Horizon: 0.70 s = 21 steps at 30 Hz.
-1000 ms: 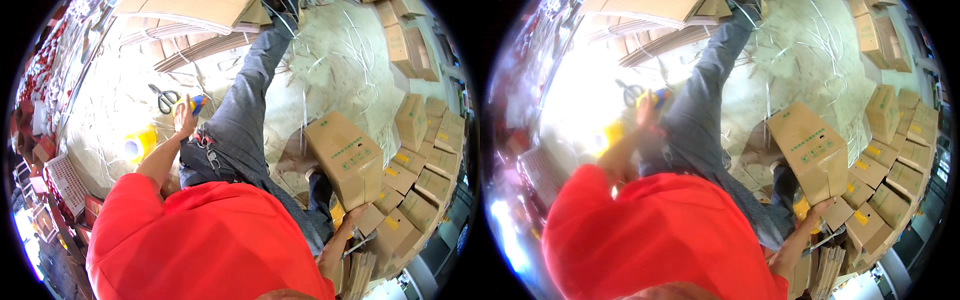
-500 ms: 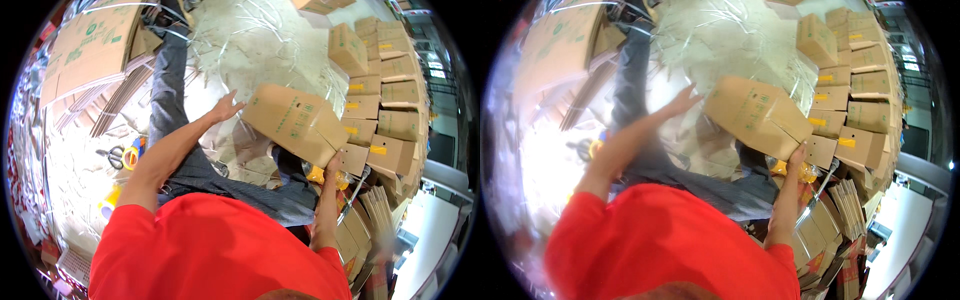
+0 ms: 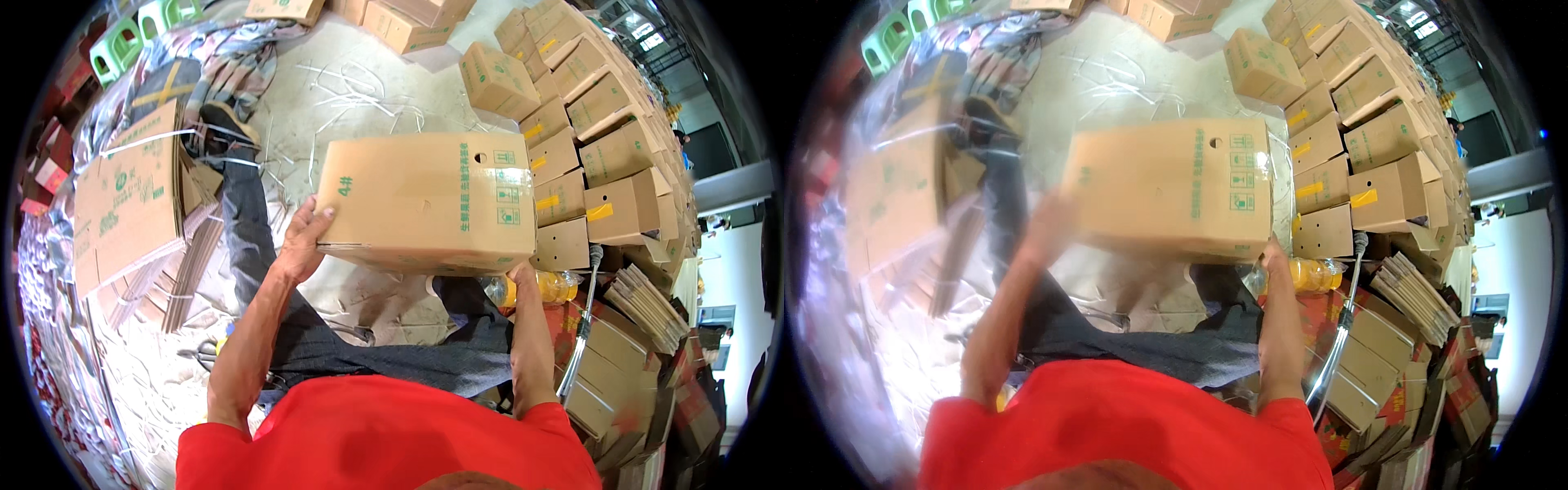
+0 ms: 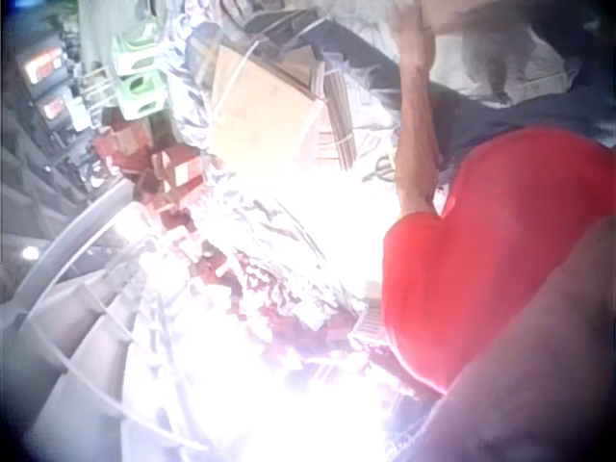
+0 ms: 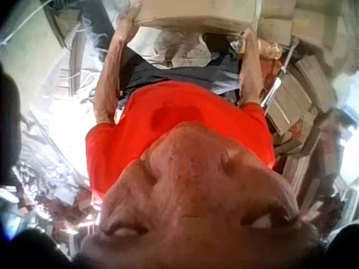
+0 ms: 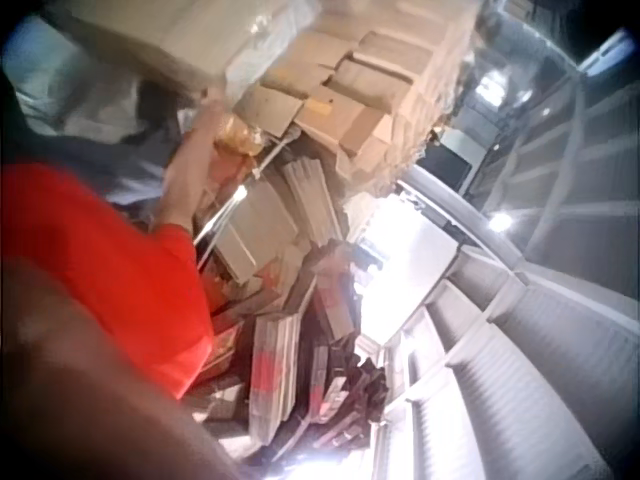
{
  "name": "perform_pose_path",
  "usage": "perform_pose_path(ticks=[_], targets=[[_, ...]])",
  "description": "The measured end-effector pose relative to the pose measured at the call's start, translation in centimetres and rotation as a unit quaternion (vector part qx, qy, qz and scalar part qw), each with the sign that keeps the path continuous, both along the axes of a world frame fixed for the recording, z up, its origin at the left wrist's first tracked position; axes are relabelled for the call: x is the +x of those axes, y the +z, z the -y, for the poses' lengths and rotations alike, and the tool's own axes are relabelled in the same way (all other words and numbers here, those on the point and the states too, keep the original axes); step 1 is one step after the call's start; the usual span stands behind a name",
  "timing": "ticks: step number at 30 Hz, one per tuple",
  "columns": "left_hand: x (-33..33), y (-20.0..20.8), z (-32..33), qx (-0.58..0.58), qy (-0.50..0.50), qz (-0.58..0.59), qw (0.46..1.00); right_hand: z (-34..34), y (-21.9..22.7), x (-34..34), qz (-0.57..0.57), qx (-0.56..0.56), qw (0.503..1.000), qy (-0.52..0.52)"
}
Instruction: The person assembles flat cardboard sheets into small boxes by folding the flaps and securing them with packing tape. The person uses a handheld tape dispenser to apply tape to the seams and then places the finished boxes into a stack.
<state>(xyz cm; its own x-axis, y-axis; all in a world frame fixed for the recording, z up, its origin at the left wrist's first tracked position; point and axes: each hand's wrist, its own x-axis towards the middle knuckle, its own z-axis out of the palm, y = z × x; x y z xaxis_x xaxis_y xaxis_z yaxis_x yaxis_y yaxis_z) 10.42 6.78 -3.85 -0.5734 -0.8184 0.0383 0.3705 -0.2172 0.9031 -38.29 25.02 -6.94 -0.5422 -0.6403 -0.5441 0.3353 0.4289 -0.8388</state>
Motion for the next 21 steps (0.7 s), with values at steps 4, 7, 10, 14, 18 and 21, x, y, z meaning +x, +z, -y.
perform_pose_path(ticks=[4, 7, 10, 14, 18, 21], targets=[[0.3, 7.7, -0.5, -0.055, 0.037, 0.036, 0.997, 2.2, -1.1, -0.2, -0.025, -0.006, 0.999, 0.037], [1.0, 10.0, -1.4, -0.062, 0.014, 0.055, 0.996, 2.1, -1.4, -1.0, -0.106, -0.008, 0.993, 0.04], [0.2, 13.2, -1.5, -0.071, -0.027, 0.125, 0.989, 0.3, -1.0, -2.8, -0.261, 0.01, 0.965, -0.001], [-3.7, 13.3, 3.1, -0.179, -0.033, 0.261, 0.948, 0.7, 2.0, -2.9, -0.39, 0.03, 0.914, -0.107], [-16.5, 20.5, 15.0, -0.003, -0.026, -0.082, 0.996, -3.0, 1.5, -5.5, -0.451, 0.02, 0.871, -0.192], [-19.3, 31.8, 22.2, -0.066, 0.065, -0.165, 0.982, 0.6, 1.6, -3.4, -0.444, 0.025, 0.883, -0.147]])
